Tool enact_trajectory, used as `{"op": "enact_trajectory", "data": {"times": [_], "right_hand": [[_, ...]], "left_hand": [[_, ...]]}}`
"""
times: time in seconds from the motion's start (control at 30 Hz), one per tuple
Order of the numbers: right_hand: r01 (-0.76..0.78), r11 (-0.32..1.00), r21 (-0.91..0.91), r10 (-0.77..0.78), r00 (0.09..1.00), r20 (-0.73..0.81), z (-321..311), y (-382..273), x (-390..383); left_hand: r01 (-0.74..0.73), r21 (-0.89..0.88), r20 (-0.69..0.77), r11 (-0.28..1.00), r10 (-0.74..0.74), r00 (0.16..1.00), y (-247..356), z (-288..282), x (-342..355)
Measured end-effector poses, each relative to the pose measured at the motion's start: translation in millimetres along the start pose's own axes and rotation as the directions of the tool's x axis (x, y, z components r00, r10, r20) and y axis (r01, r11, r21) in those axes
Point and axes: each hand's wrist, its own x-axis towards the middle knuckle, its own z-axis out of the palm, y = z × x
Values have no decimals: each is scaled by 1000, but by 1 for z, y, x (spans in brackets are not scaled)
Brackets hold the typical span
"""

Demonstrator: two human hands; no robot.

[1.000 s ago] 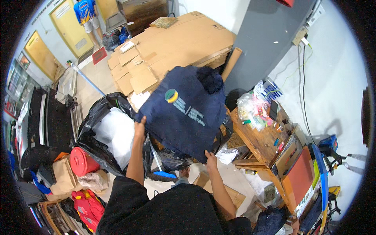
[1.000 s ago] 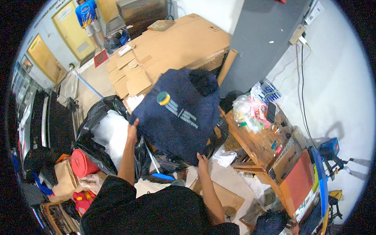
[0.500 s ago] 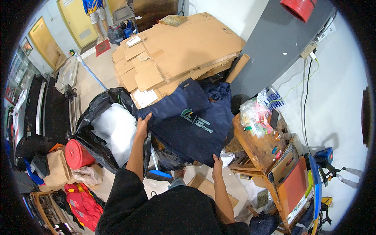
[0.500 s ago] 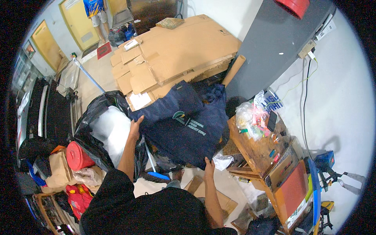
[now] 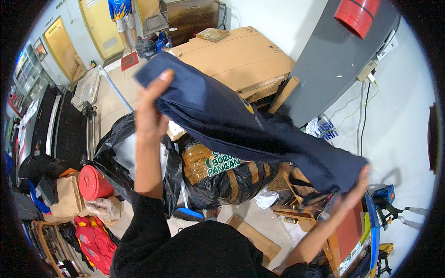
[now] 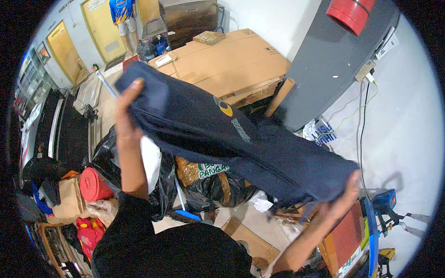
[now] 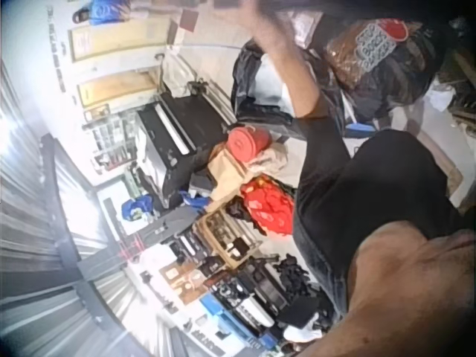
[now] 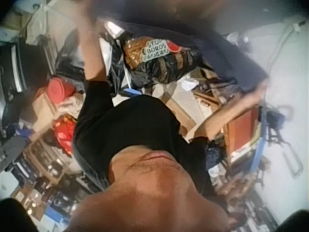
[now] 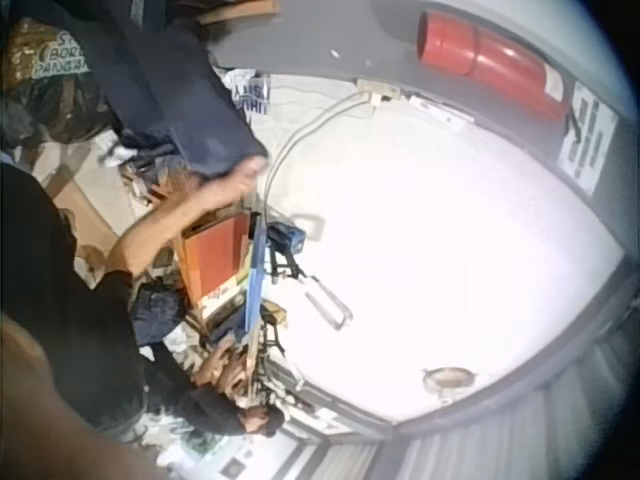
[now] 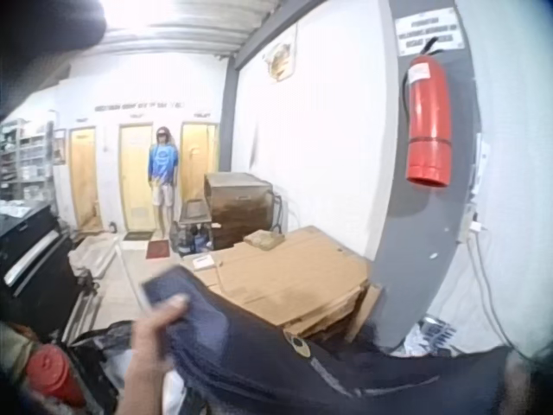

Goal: The person prepares blue tote bags and clothing for screen printing by arranging them on a heat press machine and then operates the press.

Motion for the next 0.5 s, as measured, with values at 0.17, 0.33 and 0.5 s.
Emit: {"op": "enact_trajectory", "data": {"times": [0.17,0.33,0.5], "right_hand": [[229,967,-114,-237,970,-62,18,-96,58],[-18,967,-256,122,909,399,77,-38,109],[-188,982,-23,165,791,590,154,21,143]], "left_hand": [[-316,-49,-34,948,314,949,73,16,6],[-53,192,82,980,38,996,50,-1,50],[-141,235,83,962,124,989,28,-42,125]]}}
